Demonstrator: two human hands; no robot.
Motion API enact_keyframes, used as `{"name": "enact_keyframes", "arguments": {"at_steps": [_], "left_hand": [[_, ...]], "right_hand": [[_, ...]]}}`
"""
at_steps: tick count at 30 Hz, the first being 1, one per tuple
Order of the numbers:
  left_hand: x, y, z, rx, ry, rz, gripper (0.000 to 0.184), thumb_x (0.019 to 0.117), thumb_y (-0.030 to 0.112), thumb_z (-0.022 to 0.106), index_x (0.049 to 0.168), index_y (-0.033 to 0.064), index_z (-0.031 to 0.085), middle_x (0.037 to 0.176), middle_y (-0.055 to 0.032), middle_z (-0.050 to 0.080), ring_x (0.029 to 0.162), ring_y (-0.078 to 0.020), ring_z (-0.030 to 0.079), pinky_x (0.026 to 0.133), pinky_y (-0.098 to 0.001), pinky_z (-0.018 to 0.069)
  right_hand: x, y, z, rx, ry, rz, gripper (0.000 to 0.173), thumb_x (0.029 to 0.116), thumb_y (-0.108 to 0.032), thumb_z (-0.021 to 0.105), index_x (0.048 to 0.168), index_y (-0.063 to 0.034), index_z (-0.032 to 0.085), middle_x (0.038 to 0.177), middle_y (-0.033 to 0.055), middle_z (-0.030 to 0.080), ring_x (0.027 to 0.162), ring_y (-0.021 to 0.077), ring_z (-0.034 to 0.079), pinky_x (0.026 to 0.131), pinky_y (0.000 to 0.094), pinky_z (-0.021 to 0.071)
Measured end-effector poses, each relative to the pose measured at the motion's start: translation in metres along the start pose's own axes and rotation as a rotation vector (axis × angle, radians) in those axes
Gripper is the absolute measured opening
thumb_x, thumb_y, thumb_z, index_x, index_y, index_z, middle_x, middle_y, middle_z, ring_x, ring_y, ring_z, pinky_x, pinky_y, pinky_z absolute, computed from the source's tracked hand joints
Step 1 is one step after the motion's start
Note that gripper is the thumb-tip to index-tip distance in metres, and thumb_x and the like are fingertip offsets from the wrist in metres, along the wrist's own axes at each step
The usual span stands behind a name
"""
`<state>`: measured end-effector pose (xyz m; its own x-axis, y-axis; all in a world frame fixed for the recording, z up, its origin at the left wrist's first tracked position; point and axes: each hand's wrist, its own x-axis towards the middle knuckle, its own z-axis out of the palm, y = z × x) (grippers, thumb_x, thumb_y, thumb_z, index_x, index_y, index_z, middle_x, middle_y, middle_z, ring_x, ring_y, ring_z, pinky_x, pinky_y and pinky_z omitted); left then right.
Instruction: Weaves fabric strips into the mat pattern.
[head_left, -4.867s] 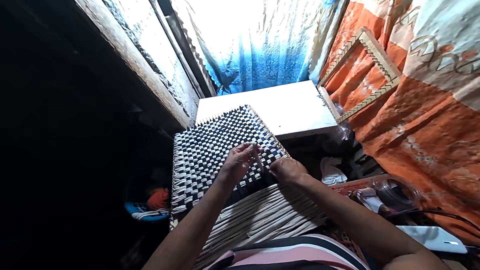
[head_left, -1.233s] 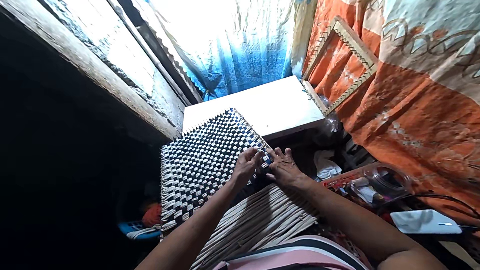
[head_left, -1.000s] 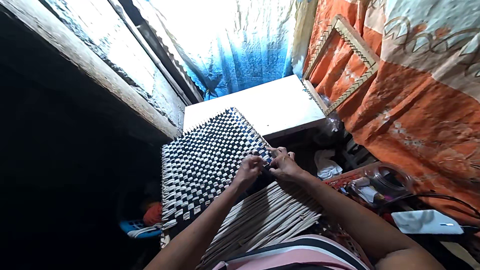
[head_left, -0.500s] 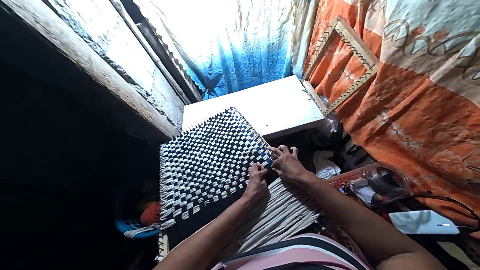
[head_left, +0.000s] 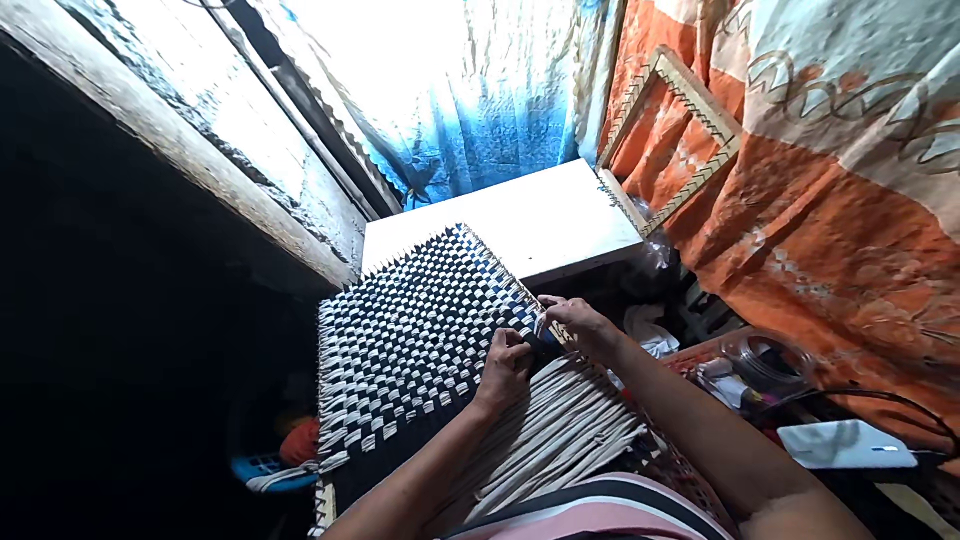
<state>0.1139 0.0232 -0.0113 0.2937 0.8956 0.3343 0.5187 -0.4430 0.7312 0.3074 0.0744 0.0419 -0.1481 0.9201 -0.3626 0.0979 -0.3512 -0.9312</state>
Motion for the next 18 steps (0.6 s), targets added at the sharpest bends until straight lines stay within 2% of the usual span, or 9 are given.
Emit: {"name": "enact_keyframes", "arguments": {"at_steps": [1, 3, 6, 8, 10, 12, 14, 16, 18], "left_hand": [[0.002, -0.003, -0.002, 0.0, 0.014, 0.013, 0.012, 0.0889, 0.008, 0.072, 0.097, 0.0023, 0.08, 0.109, -0.0204, 0.066, 0.103, -0.0201, 0.064, 0.093, -0.0272, 0.0531], [0.003, -0.005, -0.007, 0.0, 0.03, 0.014, 0.011, 0.0865, 0.009, 0.076, 0.095, 0.0043, 0.08, 0.103, -0.0169, 0.069, 0.097, -0.0172, 0.066, 0.088, -0.0268, 0.0539], [0.007, -0.01, -0.007, 0.065, 0.052, 0.077, 0.008, 0.0894, 0.006, 0.071, 0.091, 0.001, 0.078, 0.097, -0.0173, 0.071, 0.091, -0.0198, 0.07, 0.085, -0.0288, 0.057], [0.012, -0.018, -0.002, 0.183, 0.034, 0.12, 0.01, 0.0913, 0.006, 0.067, 0.09, -0.0012, 0.074, 0.095, -0.0183, 0.071, 0.088, -0.0249, 0.07, 0.084, -0.0341, 0.0582], [0.018, -0.013, 0.003, 0.271, -0.018, 0.067, 0.012, 0.0912, 0.005, 0.064, 0.092, -0.0036, 0.072, 0.097, -0.0203, 0.069, 0.091, -0.0304, 0.07, 0.086, -0.04, 0.058], [0.028, 0.006, 0.001, 0.243, -0.086, -0.066, 0.012, 0.0888, 0.001, 0.062, 0.096, -0.0055, 0.069, 0.101, -0.0207, 0.067, 0.095, -0.0312, 0.068, 0.088, -0.042, 0.0559], [0.035, 0.018, -0.004, 0.148, -0.092, -0.085, 0.015, 0.0851, -0.001, 0.063, 0.097, -0.0045, 0.07, 0.102, -0.019, 0.068, 0.095, -0.0278, 0.067, 0.087, -0.0392, 0.0556], [0.035, 0.024, -0.004, 0.074, -0.073, -0.046, 0.018, 0.0874, 0.009, 0.067, 0.099, -0.0026, 0.074, 0.1, -0.0174, 0.07, 0.089, -0.0224, 0.067, 0.083, -0.034, 0.0556], [0.033, 0.031, 0.0, 0.021, -0.077, -0.116, 0.025, 0.0909, 0.021, 0.071, 0.104, -0.0003, 0.075, 0.103, -0.0156, 0.07, 0.087, -0.0177, 0.067, 0.081, -0.0299, 0.0551]], "right_hand": [[-0.002, -0.001, -0.001, 0.091, 0.001, 0.037, 0.055, 0.091, -0.007, 0.066, 0.144, -0.0032, 0.056, 0.14, 0.014, 0.061, 0.126, 0.023, 0.057, 0.103, 0.042, 0.0469], [-0.005, 0.001, -0.001, 0.239, 0.044, 0.085, 0.042, 0.0937, -0.01, 0.067, 0.134, -0.0001, 0.062, 0.125, 0.012, 0.065, 0.111, 0.0188, 0.06, 0.094, 0.0365, 0.0496], [-0.007, 0.007, 0.002, 0.28, 0.099, 0.075, 0.026, 0.0943, -0.013, 0.067, 0.116, 0.0003, 0.069, 0.111, 0.0095, 0.068, 0.1, 0.0159, 0.062, 0.085, 0.0332, 0.0502], [-0.008, 0.01, 0.002, 0.29, 0.121, 0.066, 0.025, 0.0934, -0.009, 0.068, 0.116, 0.0023, 0.069, 0.116, 0.012, 0.069, 0.107, 0.0178, 0.062, 0.091, 0.0354, 0.0505], [-0.005, 0.012, 0.005, 0.374, 0.225, 0.1, 0.014, 0.0908, -0.005, 0.07, 0.103, 0.0005, 0.068, 0.097, 0.0079, 0.067, 0.089, 0.0142, 0.062, 0.078, 0.0305, 0.0506], [-0.001, 0.012, 0.001, 0.456, 0.287, 0.152, 0.015, 0.0903, -0.004, 0.073, 0.103, -0.0004, 0.066, 0.094, 0.0069, 0.066, 0.083, 0.013, 0.061, 0.072, 0.0272, 0.0507], [-0.003, 0.01, -0.002, 0.416, 0.261, 0.157, 0.018, 0.0917, -0.009, 0.074, 0.106, -0.0005, 0.067, 0.098, 0.0069, 0.068, 0.085, 0.0126, 0.063, 0.073, 0.0271, 0.0515], [-0.008, 0.005, 0.002, 0.313, 0.201, 0.101, 0.017, 0.0924, -0.01, 0.074, 0.106, 0.0002, 0.071, 0.097, 0.0068, 0.069, 0.085, 0.012, 0.062, 0.076, 0.0285, 0.0511], [-0.01, 0.003, 0.007, 0.196, 0.138, 0.016, 0.021, 0.0929, -0.009, 0.073, 0.11, 0.0031, 0.072, 0.098, 0.0092, 0.071, 0.087, 0.0127, 0.064, 0.079, 0.0307, 0.0528]]}}
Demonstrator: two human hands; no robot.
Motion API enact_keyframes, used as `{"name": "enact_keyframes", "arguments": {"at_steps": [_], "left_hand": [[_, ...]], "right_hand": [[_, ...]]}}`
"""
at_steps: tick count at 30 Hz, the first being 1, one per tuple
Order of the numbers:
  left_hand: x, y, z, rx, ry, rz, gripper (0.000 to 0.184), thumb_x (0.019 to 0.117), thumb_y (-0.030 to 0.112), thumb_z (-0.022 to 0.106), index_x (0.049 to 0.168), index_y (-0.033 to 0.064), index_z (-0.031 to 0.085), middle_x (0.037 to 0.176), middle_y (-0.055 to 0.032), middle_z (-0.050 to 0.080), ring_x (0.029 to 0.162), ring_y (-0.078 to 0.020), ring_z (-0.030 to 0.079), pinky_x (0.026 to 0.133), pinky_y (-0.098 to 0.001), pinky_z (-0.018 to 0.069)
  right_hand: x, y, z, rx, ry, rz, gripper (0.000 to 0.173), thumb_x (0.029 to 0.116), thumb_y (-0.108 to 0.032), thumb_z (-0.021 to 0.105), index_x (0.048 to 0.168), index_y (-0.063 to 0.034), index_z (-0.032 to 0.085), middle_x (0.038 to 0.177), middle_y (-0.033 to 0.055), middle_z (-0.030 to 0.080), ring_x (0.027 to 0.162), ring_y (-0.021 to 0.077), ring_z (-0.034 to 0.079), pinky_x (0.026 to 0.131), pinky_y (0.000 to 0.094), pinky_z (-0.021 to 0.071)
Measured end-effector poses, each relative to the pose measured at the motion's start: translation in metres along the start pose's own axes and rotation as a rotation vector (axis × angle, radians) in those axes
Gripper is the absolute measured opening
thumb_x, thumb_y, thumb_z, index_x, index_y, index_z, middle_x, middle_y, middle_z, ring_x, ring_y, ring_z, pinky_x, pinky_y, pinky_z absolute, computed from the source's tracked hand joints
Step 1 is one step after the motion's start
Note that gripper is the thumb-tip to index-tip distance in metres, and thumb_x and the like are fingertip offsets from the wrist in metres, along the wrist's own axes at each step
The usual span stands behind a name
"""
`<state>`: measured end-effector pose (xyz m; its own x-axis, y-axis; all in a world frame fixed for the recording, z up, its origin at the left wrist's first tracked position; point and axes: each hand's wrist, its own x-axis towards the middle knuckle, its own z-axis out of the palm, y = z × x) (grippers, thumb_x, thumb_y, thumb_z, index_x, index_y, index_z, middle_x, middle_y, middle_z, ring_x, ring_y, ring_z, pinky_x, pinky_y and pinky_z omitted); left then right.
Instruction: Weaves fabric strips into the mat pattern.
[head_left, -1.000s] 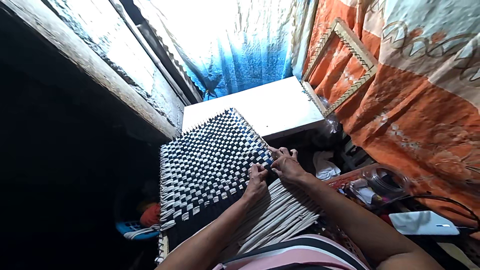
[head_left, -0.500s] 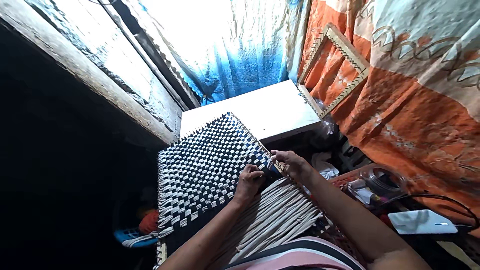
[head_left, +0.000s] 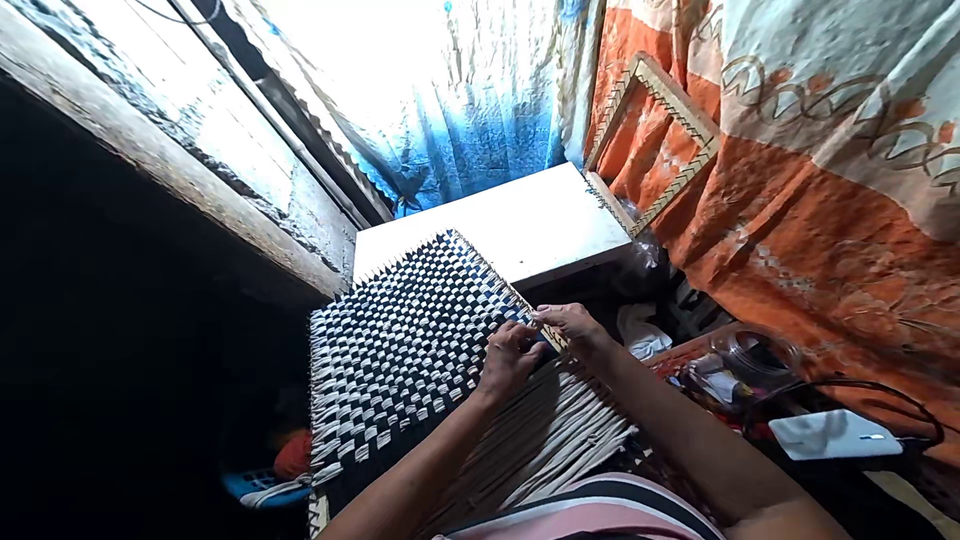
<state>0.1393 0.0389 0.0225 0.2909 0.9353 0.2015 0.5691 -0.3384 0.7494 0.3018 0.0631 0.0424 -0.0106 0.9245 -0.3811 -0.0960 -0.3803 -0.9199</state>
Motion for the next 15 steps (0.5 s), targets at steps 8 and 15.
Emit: {"name": "enact_keyframes", "arguments": {"at_steps": [8, 15], "left_hand": [[0.002, 0.007, 0.008, -0.174, 0.236, -0.246, 0.015, 0.0943, 0.011, 0.064, 0.096, -0.0006, 0.073, 0.088, -0.0086, 0.07, 0.081, -0.0108, 0.067, 0.079, -0.0284, 0.0548], [0.004, -0.007, 0.001, -0.809, 0.267, -0.458, 0.022, 0.1008, 0.004, 0.059, 0.08, -0.0004, 0.064, 0.071, -0.0056, 0.068, 0.065, -0.0125, 0.064, 0.065, -0.0283, 0.0553]], "right_hand": [[-0.006, -0.015, 0.016, -0.27, -0.112, -0.164, 0.05, 0.0976, -0.011, 0.069, 0.142, 0.0047, 0.05, 0.108, 0.0153, 0.071, 0.096, 0.0171, 0.067, 0.089, 0.0356, 0.054], [-0.006, -0.008, 0.008, -1.116, -0.086, -0.308, 0.016, 0.0951, -0.014, 0.065, 0.102, -0.0054, 0.076, 0.141, 0.0145, 0.057, 0.131, 0.0348, 0.051, 0.11, 0.0604, 0.0323]]}}
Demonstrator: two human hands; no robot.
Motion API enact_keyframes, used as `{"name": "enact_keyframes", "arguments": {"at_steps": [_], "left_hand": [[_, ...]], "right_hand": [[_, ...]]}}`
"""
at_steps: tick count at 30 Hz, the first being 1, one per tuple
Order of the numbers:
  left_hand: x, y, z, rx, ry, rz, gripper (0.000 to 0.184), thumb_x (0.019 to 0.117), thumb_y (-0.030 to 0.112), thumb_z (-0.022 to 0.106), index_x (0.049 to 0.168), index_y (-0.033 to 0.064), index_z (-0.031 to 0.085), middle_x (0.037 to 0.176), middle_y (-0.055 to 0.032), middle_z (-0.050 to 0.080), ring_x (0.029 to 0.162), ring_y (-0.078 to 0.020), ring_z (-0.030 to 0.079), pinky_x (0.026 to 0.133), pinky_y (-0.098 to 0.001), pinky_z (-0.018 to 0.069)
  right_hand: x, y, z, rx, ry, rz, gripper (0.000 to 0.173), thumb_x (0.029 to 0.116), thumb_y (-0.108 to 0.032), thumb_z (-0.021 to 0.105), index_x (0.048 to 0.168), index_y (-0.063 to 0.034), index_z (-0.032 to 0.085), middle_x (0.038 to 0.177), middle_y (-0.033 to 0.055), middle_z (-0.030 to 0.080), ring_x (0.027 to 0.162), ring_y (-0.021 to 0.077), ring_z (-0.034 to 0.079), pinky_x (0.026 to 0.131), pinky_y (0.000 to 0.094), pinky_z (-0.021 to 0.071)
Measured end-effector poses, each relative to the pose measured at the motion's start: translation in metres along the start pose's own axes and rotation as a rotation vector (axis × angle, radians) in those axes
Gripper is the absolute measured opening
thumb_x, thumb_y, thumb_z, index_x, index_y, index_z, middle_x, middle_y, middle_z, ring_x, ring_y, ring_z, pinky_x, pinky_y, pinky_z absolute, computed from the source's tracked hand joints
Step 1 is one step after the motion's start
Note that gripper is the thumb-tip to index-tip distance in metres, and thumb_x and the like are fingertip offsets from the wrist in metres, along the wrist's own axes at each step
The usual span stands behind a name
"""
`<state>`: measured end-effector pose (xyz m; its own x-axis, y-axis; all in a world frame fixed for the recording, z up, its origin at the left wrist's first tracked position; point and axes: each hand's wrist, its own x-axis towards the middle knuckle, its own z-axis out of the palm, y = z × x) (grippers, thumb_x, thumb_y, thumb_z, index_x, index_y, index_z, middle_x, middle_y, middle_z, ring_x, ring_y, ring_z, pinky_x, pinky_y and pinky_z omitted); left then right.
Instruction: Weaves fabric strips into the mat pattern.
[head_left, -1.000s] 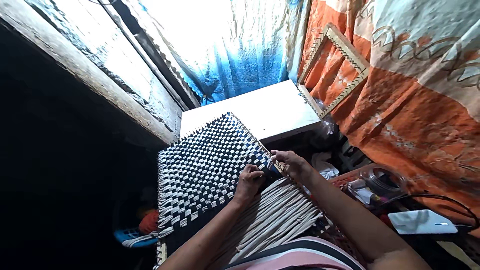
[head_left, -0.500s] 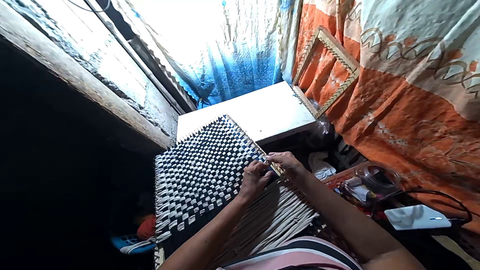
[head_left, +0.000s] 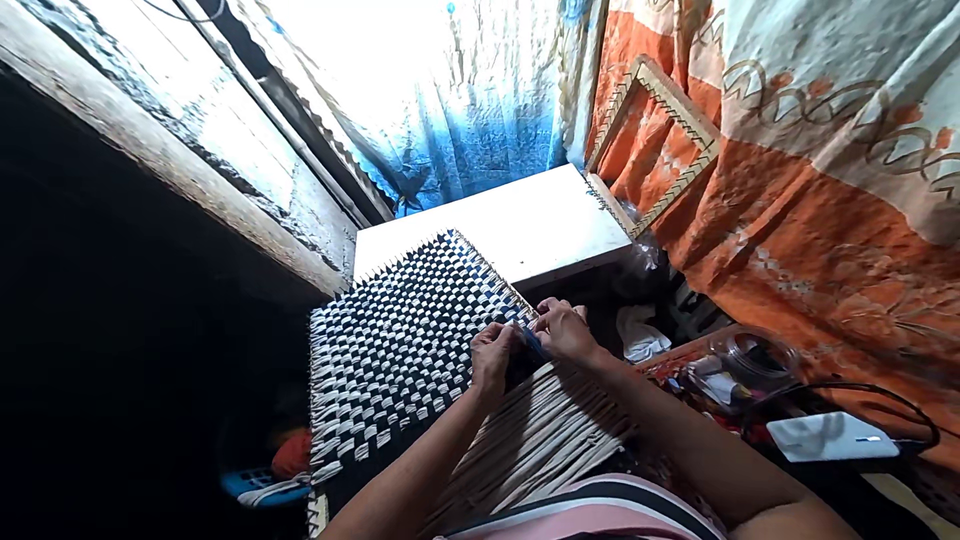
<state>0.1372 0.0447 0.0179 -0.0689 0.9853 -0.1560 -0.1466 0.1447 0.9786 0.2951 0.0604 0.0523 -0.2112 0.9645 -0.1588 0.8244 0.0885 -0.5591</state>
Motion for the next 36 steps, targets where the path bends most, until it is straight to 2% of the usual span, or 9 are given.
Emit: {"name": "enact_keyframes", "arguments": {"at_steps": [4, 6, 9, 13, 16, 19, 26, 33, 36], "left_hand": [[0.002, 0.006, -0.004, 0.017, 0.024, -0.1, 0.012, 0.1017, 0.002, 0.056, 0.096, -0.0044, 0.064, 0.077, -0.0099, 0.07, 0.066, -0.016, 0.068, 0.063, -0.0302, 0.0585], [0.006, 0.006, -0.007, 0.083, -0.008, -0.128, 0.015, 0.1012, 0.003, 0.056, 0.09, -0.0034, 0.065, 0.073, -0.008, 0.068, 0.064, -0.0147, 0.065, 0.062, -0.0293, 0.0565], [0.009, 0.012, -0.011, 0.17, -0.087, -0.158, 0.024, 0.0993, 0.005, 0.058, 0.076, 0.0017, 0.059, 0.068, -0.0046, 0.064, 0.06, -0.0126, 0.063, 0.06, -0.0278, 0.056], [0.008, 0.022, -0.021, 0.101, -0.25, -0.146, 0.02, 0.1012, 0.005, 0.052, 0.084, 0.0012, 0.061, 0.081, -0.0076, 0.07, 0.076, -0.0153, 0.067, 0.073, -0.0319, 0.0566], [0.007, 0.02, -0.025, -0.007, -0.291, -0.101, 0.021, 0.1027, 0.005, 0.047, 0.088, 0.0017, 0.061, 0.085, -0.0076, 0.07, 0.079, -0.0148, 0.066, 0.075, -0.0312, 0.056], [0.004, 0.016, -0.023, -0.017, -0.353, -0.067, 0.015, 0.102, 0.004, 0.05, 0.096, -0.0005, 0.063, 0.092, -0.0083, 0.071, 0.085, -0.0154, 0.068, 0.079, -0.0324, 0.0568], [0.003, -0.015, 0.007, 0.501, -0.237, 0.06, 0.01, 0.0938, 0.005, 0.066, 0.098, -0.0013, 0.073, 0.088, -0.0062, 0.073, 0.08, -0.0068, 0.067, 0.079, -0.0266, 0.055], [0.011, -0.003, 0.024, 0.838, -0.168, -0.153, 0.016, 0.0957, 0.02, 0.068, 0.105, 0.0121, 0.079, 0.108, -0.0077, 0.075, 0.106, -0.0205, 0.069, 0.096, -0.046, 0.0519], [0.011, 0.003, 0.025, 0.68, -0.175, -0.266, 0.016, 0.0938, 0.014, 0.071, 0.108, 0.0079, 0.076, 0.101, -0.0076, 0.074, 0.086, -0.0158, 0.067, 0.08, -0.0374, 0.0542]], "right_hand": [[-0.001, 0.001, 0.012, -0.316, 0.014, -0.037, 0.027, 0.1008, -0.025, 0.061, 0.109, -0.0019, 0.074, 0.135, 0.019, 0.06, 0.128, 0.0387, 0.053, 0.111, 0.0623, 0.0312], [-0.003, -0.001, 0.016, -0.375, 0.022, -0.074, 0.029, 0.1006, -0.025, 0.062, 0.11, 0.0009, 0.073, 0.136, 0.0208, 0.06, 0.127, 0.0401, 0.054, 0.109, 0.0643, 0.0321], [-0.003, -0.003, 0.019, -0.461, 0.03, -0.13, 0.031, 0.0898, -0.016, 0.074, 0.113, 0.0049, 0.07, 0.138, 0.0247, 0.058, 0.126, 0.0439, 0.055, 0.108, 0.0693, 0.0327], [-0.003, -0.003, 0.02, -0.495, 0.015, -0.176, 0.02, 0.0903, -0.001, 0.065, 0.109, 0.0058, 0.069, 0.133, 0.0262, 0.06, 0.123, 0.0441, 0.057, 0.107, 0.0715, 0.0321], [-0.001, 0.0, 0.017, -0.435, 0.013, -0.198, 0.017, 0.0929, -0.005, 0.063, 0.105, 0.0038, 0.071, 0.133, 0.0243, 0.06, 0.125, 0.0434, 0.056, 0.106, 0.0721, 0.0313], [0.0, 0.003, 0.007, -0.275, -0.058, -0.128, 0.024, 0.0972, -0.016, 0.06, 0.108, 0.0018, 0.071, 0.138, 0.0208, 0.056, 0.13, 0.0391, 0.051, 0.107, 0.0641, 0.033], [0.012, 0.011, -0.005, 0.098, -0.14, 0.047, 0.02, 0.0949, -0.017, 0.067, 0.097, 0.0023, 0.071, 0.131, 0.0197, 0.059, 0.126, 0.0366, 0.052, 0.106, 0.0575, 0.0397], [0.009, 0.012, -0.004, 0.118, -0.178, 0.081, 0.017, 0.0996, -0.014, 0.061, 0.103, -0.0017, 0.073, 0.138, 0.0152, 0.056, 0.132, 0.0335, 0.048, 0.109, 0.056, 0.0373], [0.0, 0.009, -0.004, -0.164, -0.116, -0.021, 0.016, 0.0932, -0.009, 0.065, 0.104, -0.0073, 0.077, 0.144, 0.0114, 0.054, 0.136, 0.0357, 0.044, 0.11, 0.0636, 0.0292]]}}
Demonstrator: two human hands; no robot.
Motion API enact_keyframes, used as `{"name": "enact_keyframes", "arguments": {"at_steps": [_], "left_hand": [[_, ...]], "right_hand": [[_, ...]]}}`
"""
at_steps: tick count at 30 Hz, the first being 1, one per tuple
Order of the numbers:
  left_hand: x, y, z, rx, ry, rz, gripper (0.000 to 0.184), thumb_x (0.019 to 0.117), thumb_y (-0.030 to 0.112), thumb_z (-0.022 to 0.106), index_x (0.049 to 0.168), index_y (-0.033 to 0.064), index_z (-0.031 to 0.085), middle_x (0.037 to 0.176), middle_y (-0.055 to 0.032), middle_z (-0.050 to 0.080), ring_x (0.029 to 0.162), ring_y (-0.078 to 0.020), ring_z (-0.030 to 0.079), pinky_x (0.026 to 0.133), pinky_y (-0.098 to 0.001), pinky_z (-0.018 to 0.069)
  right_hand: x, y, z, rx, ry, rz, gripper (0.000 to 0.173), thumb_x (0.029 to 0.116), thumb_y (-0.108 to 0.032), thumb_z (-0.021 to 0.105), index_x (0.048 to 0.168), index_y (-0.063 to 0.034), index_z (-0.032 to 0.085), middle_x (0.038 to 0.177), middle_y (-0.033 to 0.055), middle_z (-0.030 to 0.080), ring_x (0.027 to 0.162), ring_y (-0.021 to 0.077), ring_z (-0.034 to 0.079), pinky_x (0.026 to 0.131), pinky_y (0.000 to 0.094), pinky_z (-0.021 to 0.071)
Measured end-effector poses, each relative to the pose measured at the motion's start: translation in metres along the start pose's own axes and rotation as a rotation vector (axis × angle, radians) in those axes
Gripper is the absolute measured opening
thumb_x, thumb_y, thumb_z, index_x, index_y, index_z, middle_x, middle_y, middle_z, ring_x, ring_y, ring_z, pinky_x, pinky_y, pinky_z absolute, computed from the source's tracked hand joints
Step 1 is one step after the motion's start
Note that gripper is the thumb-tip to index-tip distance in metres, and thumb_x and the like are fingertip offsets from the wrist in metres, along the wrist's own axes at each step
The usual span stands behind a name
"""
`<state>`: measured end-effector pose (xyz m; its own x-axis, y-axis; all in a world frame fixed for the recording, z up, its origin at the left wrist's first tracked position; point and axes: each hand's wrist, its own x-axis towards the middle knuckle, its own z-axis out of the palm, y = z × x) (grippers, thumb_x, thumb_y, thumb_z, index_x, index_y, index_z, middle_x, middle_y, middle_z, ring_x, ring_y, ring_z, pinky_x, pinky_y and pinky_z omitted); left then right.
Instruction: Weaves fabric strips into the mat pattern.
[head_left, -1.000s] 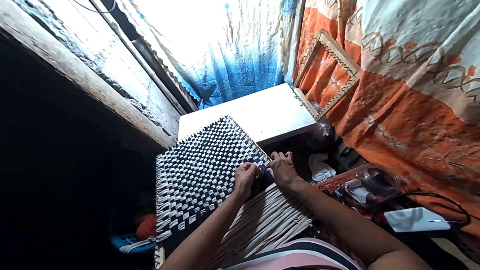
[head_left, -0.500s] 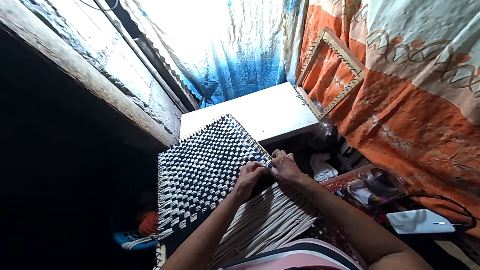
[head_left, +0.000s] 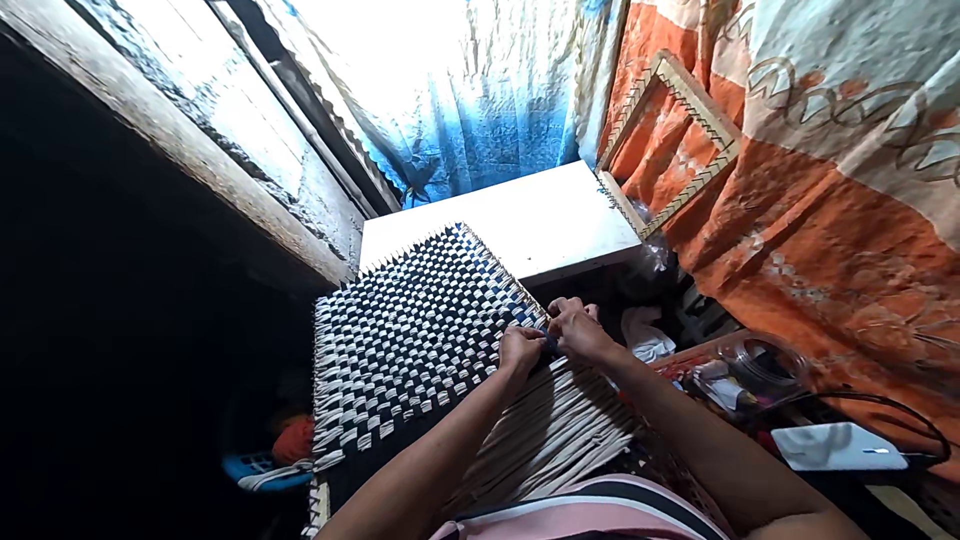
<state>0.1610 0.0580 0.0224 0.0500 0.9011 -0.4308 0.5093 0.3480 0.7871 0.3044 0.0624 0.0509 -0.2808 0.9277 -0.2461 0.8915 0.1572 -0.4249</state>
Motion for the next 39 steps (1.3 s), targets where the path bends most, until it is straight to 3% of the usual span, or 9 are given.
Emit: {"name": "enact_keyframes", "arguments": {"at_steps": [2, 4, 13, 22, 27, 30, 33, 35, 39], "left_hand": [[-0.008, 0.005, 0.001, -0.213, -0.018, -0.071, 0.014, 0.0917, 0.005, 0.072, 0.105, 0.0028, 0.075, 0.084, -0.0051, 0.07, 0.059, -0.0078, 0.057, 0.053, -0.0239, 0.0448], [-0.013, 0.008, 0.002, -0.398, -0.034, -0.153, 0.016, 0.0909, -0.004, 0.069, 0.107, -0.0017, 0.071, 0.082, -0.0072, 0.069, 0.052, -0.0067, 0.053, 0.045, -0.0207, 0.0407], [-0.019, -0.004, 0.009, -0.759, -0.047, -0.172, 0.028, 0.0928, -0.014, 0.059, 0.118, -0.0024, 0.064, 0.101, -0.0139, 0.069, 0.069, -0.0152, 0.065, 0.057, -0.0261, 0.0535], [-0.024, -0.01, 0.012, -0.747, -0.036, -0.115, 0.031, 0.0923, -0.01, 0.058, 0.12, 0.0005, 0.065, 0.095, -0.011, 0.068, 0.064, -0.0128, 0.059, 0.05, -0.0251, 0.0455], [-0.03, 0.003, 0.007, -0.869, 0.04, -0.073, 0.024, 0.0965, -0.006, 0.059, 0.12, -0.001, 0.06, 0.098, -0.0165, 0.072, 0.064, -0.0166, 0.067, 0.046, -0.0241, 0.0459], [-0.027, 0.003, 0.005, -0.703, 0.036, 0.099, 0.026, 0.0957, -0.007, 0.055, 0.12, -0.0023, 0.061, 0.104, -0.0166, 0.072, 0.065, -0.0162, 0.068, 0.045, -0.024, 0.0473], [-0.013, -0.001, 0.002, -0.49, 0.058, 0.212, 0.025, 0.0987, -0.003, 0.056, 0.124, -0.0065, 0.055, 0.094, -0.0163, 0.072, 0.07, -0.0196, 0.074, 0.064, -0.0325, 0.0636], [-0.004, -0.001, -0.001, -0.432, 0.04, 0.186, 0.028, 0.0985, -0.001, 0.058, 0.125, -0.0075, 0.051, 0.089, -0.0161, 0.071, 0.075, -0.0214, 0.075, 0.073, -0.0359, 0.0644], [0.002, -0.003, -0.009, -0.343, -0.005, 0.137, 0.033, 0.0986, 0.006, 0.061, 0.129, -0.0019, 0.05, 0.094, -0.014, 0.072, 0.069, -0.0134, 0.068, 0.056, -0.0265, 0.0498]], "right_hand": [[-0.006, -0.003, 0.003, -0.185, 0.061, -0.038, 0.017, 0.0946, -0.013, 0.066, 0.105, -0.0064, 0.077, 0.148, 0.0127, 0.053, 0.138, 0.0397, 0.042, 0.112, 0.0693, 0.0232], [-0.01, -0.007, 0.005, -0.293, 0.104, -0.065, 0.02, 0.099, -0.016, 0.062, 0.104, -0.0019, 0.075, 0.147, 0.0169, 0.054, 0.138, 0.0428, 0.044, 0.113, 0.0727, 0.02], [0.004, 0.02, 0.011, 0.155, 0.04, -0.052, 0.023, 0.0987, -0.023, 0.064, 0.101, -0.0034, 0.075, 0.144, 0.0132, 0.055, 0.132, 0.0326, 0.049, 0.111, 0.0628, 0.0275], [-0.002, -0.003, 0.004, 0.064, 0.155, -0.057, 0.022, 0.0963, -0.018, 0.062, 0.096, 0.0008, 0.073, 0.139, 0.0157, 0.057, 0.13, 0.0337, 0.05, 0.109, 0.0623, 0.029], [0.012, 0.013, -0.007, 0.569, 0.188, -0.012, 0.015, 0.0942, -0.01, 0.066, 0.089, 0.003, 0.071, 0.119, 0.0147, 0.063, 0.102, 0.0192, 0.063, 0.09, 0.0374, 0.053], [0.02, 0.025, -0.01, 0.693, 0.18, -0.017, 0.012, 0.0939, -0.006, 0.065, 0.089, 0.0031, 0.07, 0.113, 0.0151, 0.065, 0.094, 0.0173, 0.063, 0.084, 0.0348, 0.0535], [0.027, 0.029, -0.007, 0.616, 0.192, -0.009, 0.015, 0.095, -0.006, 0.065, 0.104, 0.0056, 0.065, 0.105, 0.0157, 0.065, 0.089, 0.0197, 0.064, 0.082, 0.0377, 0.0539], [0.03, 0.03, -0.004, 0.547, 0.198, 0.004, 0.015, 0.0956, -0.007, 0.064, 0.102, 0.0064, 0.065, 0.107, 0.0162, 0.065, 0.093, 0.0216, 0.063, 0.086, 0.0393, 0.0531], [0.035, 0.034, -0.002, 0.487, 0.17, 0.009, 0.017, 0.0961, -0.009, 0.064, 0.089, 0.0055, 0.069, 0.123, 0.0181, 0.061, 0.107, 0.0238, 0.061, 0.095, 0.0413, 0.0514]]}}
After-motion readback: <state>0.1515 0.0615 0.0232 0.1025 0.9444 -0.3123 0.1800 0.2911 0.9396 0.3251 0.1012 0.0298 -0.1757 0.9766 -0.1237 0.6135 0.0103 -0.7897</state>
